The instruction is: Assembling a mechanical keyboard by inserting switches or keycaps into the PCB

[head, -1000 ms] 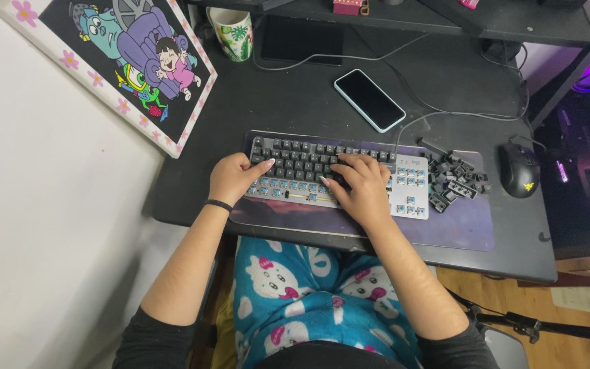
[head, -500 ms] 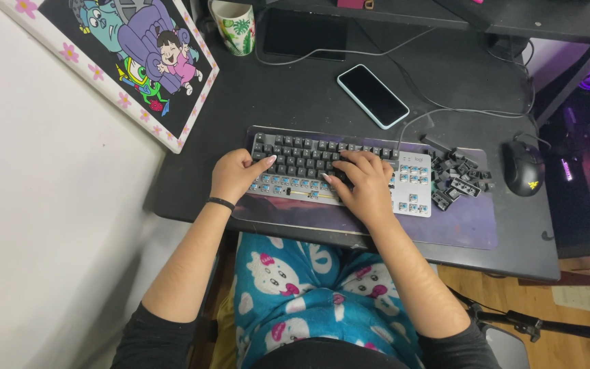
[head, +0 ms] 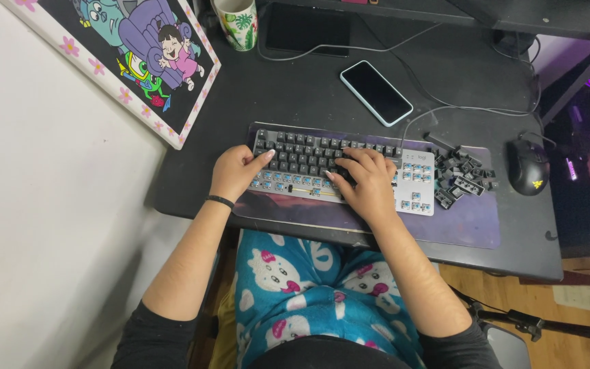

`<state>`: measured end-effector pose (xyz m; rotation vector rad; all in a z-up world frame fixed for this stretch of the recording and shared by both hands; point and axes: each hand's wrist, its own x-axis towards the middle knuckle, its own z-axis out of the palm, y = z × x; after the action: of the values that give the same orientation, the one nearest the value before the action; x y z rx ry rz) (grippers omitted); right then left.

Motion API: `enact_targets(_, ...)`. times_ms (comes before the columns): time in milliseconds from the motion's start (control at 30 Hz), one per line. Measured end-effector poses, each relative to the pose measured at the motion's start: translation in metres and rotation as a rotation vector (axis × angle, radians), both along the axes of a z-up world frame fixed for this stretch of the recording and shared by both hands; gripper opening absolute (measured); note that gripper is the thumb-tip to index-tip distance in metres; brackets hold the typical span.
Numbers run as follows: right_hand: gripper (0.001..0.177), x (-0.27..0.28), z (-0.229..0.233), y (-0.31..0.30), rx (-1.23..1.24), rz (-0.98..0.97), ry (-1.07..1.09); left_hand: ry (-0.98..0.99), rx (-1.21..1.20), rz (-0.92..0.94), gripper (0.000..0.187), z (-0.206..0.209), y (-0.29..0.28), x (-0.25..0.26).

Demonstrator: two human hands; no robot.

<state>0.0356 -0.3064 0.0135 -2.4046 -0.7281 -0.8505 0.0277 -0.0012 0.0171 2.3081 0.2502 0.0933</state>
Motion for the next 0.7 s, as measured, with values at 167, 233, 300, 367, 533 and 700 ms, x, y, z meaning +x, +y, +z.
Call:
enact_targets(167, 0.026, 0.0, -0.001, -0.001, 0.009, 0.015, 0.001, -0.033, 0.16, -0.093, 0.056, 0.01, 0.007, -0.011)
enact_targets(233, 0.026, 0.002, -0.002, -0.001, 0.007, 0.017, -0.001, -0.049, 0.216, -0.121, 0.053, 0.019, 0.007, -0.016)
enact_targets(300, 0.026, 0.002, -0.003, -0.001, 0.006, 0.009, 0.011, -0.086, 0.261, -0.179, 0.053, 0.026, 0.007, -0.022)
enact_targets(367, 0.026, 0.0, -0.001, -0.001, 0.007, 0.013, 0.012, -0.116, 0.362, -0.191, 0.053, 0.033, 0.002, -0.028)
enact_targets(533, 0.027, 0.002, -0.005, -0.002, -0.005, 0.004, 0.021, -0.156, 0.639, -0.224, 0.068, 0.034, -0.004, -0.021)
enact_targets(700, 0.027, 0.001, -0.003, -0.002, -0.017, -0.009, 0.034, 0.034, 0.496, -0.261, 0.067, 0.049, -0.003, -0.016)
